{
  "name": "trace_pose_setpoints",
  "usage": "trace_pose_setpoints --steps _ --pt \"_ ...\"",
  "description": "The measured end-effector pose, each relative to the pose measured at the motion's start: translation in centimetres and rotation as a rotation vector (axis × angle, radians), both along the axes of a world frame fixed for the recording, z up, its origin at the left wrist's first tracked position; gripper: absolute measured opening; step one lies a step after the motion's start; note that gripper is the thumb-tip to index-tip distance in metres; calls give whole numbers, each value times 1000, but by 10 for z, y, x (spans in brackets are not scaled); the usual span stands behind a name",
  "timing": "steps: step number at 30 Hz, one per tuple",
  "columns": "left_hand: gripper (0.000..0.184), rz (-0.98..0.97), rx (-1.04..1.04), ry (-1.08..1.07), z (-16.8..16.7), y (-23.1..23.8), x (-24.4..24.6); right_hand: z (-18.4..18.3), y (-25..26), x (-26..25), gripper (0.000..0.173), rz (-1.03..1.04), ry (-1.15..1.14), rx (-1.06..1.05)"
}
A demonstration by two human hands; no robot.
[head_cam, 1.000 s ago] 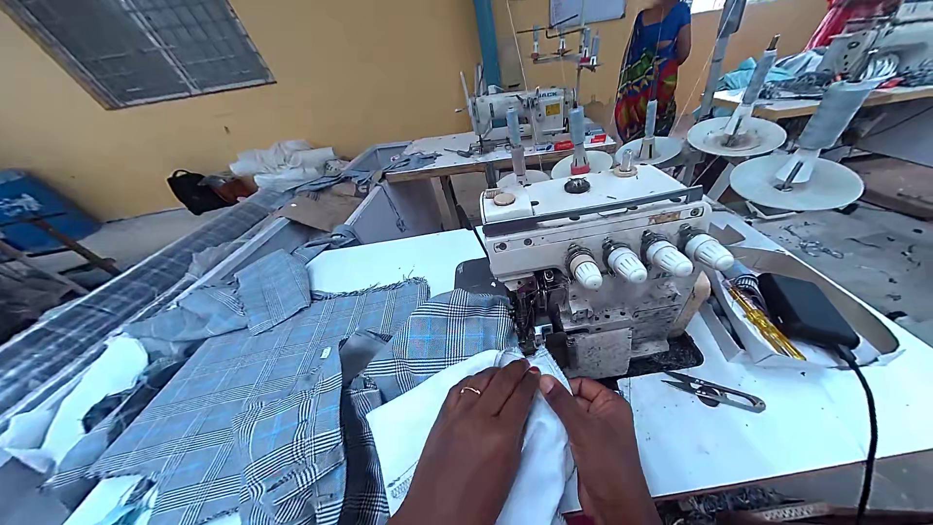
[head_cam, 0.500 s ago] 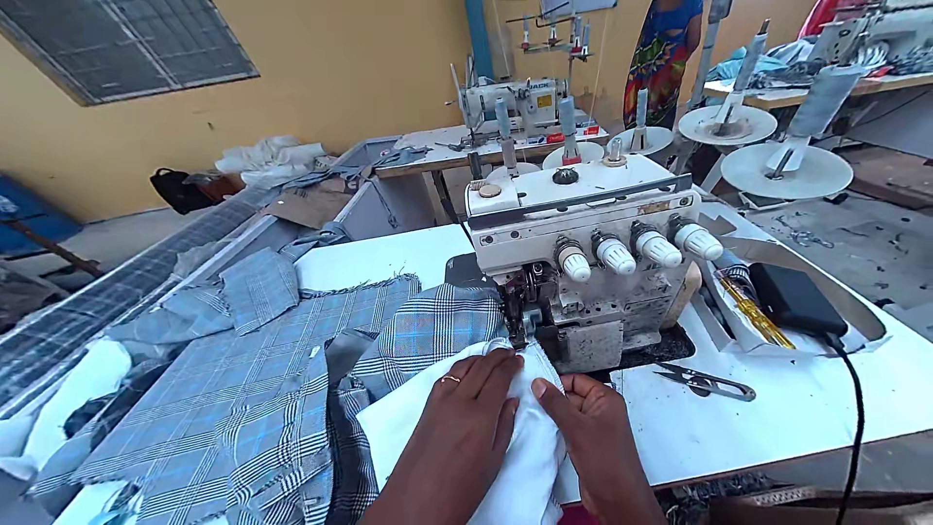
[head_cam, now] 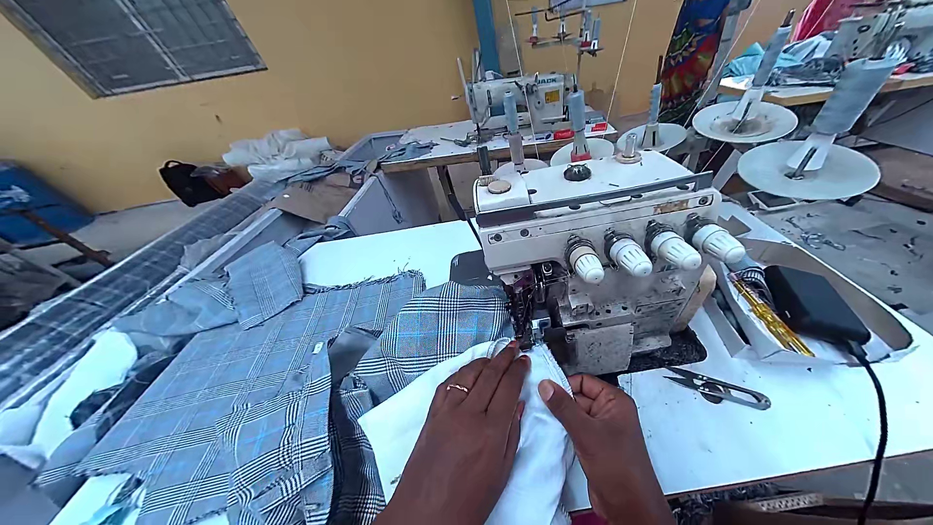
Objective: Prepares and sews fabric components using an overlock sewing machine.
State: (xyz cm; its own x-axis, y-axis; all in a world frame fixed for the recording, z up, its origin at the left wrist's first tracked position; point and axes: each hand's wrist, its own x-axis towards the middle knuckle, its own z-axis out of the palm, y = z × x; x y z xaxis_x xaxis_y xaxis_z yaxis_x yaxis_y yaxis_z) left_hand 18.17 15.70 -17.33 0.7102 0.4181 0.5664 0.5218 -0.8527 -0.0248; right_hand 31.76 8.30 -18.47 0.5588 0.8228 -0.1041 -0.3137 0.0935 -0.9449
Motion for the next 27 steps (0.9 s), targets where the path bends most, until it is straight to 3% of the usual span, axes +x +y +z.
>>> trace_pose_setpoints --steps 18,27 --pt "42 64 58 51 0 5 3 -2 0 0 13 -23 -26 -8" --pt "47 2 14 107 2 27 0 1 9 1 21 -48 -13 -42"
